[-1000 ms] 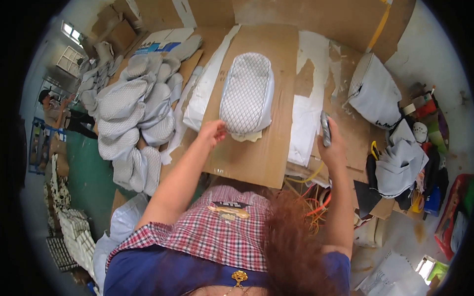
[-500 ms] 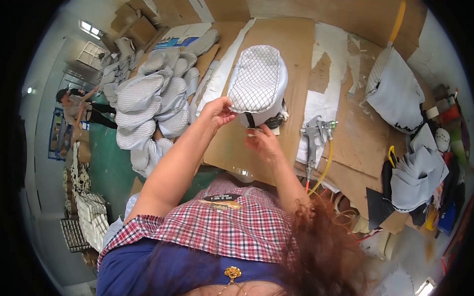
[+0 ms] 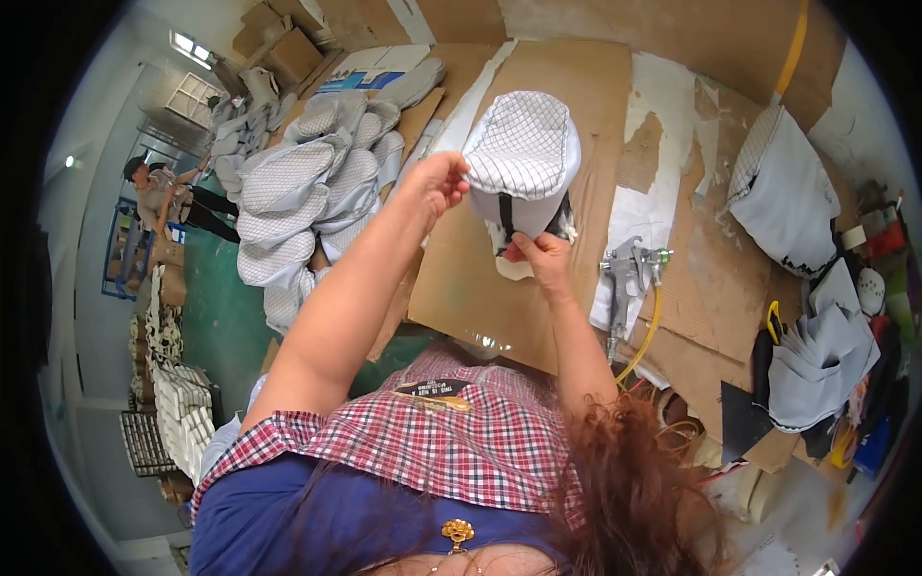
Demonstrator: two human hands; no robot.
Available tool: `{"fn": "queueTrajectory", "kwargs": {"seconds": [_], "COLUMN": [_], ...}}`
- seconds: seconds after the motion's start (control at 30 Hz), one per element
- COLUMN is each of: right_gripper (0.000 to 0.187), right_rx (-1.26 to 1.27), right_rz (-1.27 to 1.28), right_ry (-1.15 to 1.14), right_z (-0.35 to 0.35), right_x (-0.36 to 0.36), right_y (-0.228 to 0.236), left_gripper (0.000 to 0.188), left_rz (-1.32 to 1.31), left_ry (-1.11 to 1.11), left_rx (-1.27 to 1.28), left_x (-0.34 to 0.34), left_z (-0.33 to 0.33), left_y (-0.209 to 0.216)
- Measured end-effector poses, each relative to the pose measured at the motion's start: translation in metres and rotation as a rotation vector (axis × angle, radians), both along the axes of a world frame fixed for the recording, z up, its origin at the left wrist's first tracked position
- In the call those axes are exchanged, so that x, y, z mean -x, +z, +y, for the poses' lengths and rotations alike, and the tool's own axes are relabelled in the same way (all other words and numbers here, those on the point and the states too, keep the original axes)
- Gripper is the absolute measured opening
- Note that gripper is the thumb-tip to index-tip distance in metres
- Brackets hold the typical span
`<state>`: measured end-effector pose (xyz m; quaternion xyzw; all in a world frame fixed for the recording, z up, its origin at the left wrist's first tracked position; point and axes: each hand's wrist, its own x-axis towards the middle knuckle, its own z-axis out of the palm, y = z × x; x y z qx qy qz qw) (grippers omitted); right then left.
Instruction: Assembling padded components by fitting mesh covers and using a pneumatic tool on a factory floor.
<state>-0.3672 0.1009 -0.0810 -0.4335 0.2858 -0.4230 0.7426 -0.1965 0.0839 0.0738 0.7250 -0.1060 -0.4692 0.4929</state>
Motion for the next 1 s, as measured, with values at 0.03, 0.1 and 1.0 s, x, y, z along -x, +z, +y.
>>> {"fn": "queueTrajectory", "kwargs": {"seconds": [0.03,0.1,1.0], "right_gripper": [0.018,0.016,0.038], "right_rx": [0.005,-0.012,-0.064], "right_rz": [0.004,0.002,0.082], "right_ry": [0.002,-0.034,-0.243], "right_z": [-0.004,-0.014,0.001], "right_x": [0.001,0.001,-0.041], "right_y": [0.002,0.004,0.052], "left_gripper": [0.005,0.004,0.017], "left_rz": [0.004,-0.003,-0.639], "left_ry": [0.002,-0.083,-0.391], "left_rx": [0.005,0.149,-0.420], "left_x": [-0.007,-0.029,-0.517], "left_z": [-0.006,-0.022,0.247], "left_y": [0.008,0.028,0.085]}}
